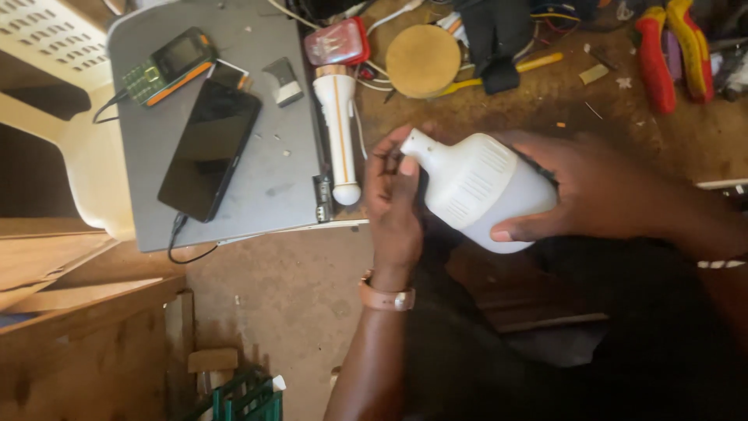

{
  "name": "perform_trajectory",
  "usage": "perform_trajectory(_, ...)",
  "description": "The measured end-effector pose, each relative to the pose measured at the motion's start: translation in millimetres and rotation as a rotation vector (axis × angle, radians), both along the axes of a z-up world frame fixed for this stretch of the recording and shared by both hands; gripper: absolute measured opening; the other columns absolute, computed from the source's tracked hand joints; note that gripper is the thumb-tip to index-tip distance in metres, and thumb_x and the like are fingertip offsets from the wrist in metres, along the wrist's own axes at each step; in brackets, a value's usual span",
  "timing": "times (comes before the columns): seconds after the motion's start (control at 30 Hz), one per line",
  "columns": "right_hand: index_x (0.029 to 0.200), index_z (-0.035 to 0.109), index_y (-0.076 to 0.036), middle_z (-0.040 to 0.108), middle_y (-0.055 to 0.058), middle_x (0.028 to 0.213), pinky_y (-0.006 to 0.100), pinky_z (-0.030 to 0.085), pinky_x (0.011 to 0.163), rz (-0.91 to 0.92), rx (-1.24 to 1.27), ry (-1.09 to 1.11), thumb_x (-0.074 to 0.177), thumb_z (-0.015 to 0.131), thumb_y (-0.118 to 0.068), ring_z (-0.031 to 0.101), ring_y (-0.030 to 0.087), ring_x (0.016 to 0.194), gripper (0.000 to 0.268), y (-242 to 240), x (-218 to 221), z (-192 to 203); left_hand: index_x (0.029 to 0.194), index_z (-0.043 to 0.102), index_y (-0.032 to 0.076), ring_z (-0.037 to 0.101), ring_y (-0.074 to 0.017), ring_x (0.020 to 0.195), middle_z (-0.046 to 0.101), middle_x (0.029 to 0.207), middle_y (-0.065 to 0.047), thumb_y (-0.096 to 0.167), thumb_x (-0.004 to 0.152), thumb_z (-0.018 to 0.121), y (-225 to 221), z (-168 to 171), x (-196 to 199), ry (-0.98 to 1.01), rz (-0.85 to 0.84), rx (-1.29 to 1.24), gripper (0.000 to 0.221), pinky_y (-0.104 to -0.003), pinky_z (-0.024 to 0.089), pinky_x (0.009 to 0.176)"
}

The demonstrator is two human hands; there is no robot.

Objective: Repairing a large LED bulb by unscrewing the housing and inspecting internal circuitry

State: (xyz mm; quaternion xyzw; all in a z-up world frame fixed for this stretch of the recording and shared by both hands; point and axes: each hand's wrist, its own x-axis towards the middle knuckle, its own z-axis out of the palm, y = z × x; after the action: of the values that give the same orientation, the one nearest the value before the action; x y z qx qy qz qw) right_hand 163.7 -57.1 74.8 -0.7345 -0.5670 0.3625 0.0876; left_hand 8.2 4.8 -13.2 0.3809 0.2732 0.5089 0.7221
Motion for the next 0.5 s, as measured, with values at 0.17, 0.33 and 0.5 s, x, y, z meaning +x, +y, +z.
perform_trajectory(0.17, 0.127, 0.040, -0.034, 0.054, -0.013, 0.122, 0.031, 0.039, 0.085, -0.042, -0.203, -0.080, 0.042, 0.077, -0.043, 0.054, 0.013, 0.104, 0.093, -3.3, 14.0, 13.3, 0.113, 0.051, 0.003, 0.054, -0.0127, 0.093, 0.057, 0.102, -0.008, 0.024, 0.081, 0.062, 4.3, -2.8, -1.1, 0.013, -0.069, 0.019, 0.039, -0.022, 0.043, 0.083)
perform_trajectory(0.33, 0.131, 0.034, -0.032, 0.048, -0.009, 0.128, 0.032, 0.038, 0.088, -0.018, -0.181, -0.057, 0.041, 0.081, -0.041, 0.051, 0.015, 0.110, 0.102, -7.3, 26.1, 5.6, 0.118, 0.052, 0.004, 0.050, 0.0000, 0.069, 0.060, 0.100, -0.004, 0.031, 0.081, 0.060, 1.8, -3.7, 0.6, 0.098, -0.144, -0.017, 0.047, -0.012, 0.042, 0.063)
perform_trajectory(0.5, 0.132, 0.033, -0.031, 0.046, -0.010, 0.130, 0.034, 0.036, 0.088, -0.011, -0.155, -0.066, 0.041, 0.079, -0.042, 0.047, 0.014, 0.113, 0.103, -5.8, 28.0, 4.1, 0.111, 0.052, 0.002, 0.056, -0.0142, 0.096, 0.059, 0.106, -0.013, 0.020, 0.084, 0.059, 2.8, -6.8, 3.1, -0.026, -0.142, 0.009, 0.033, -0.024, 0.045, 0.086)
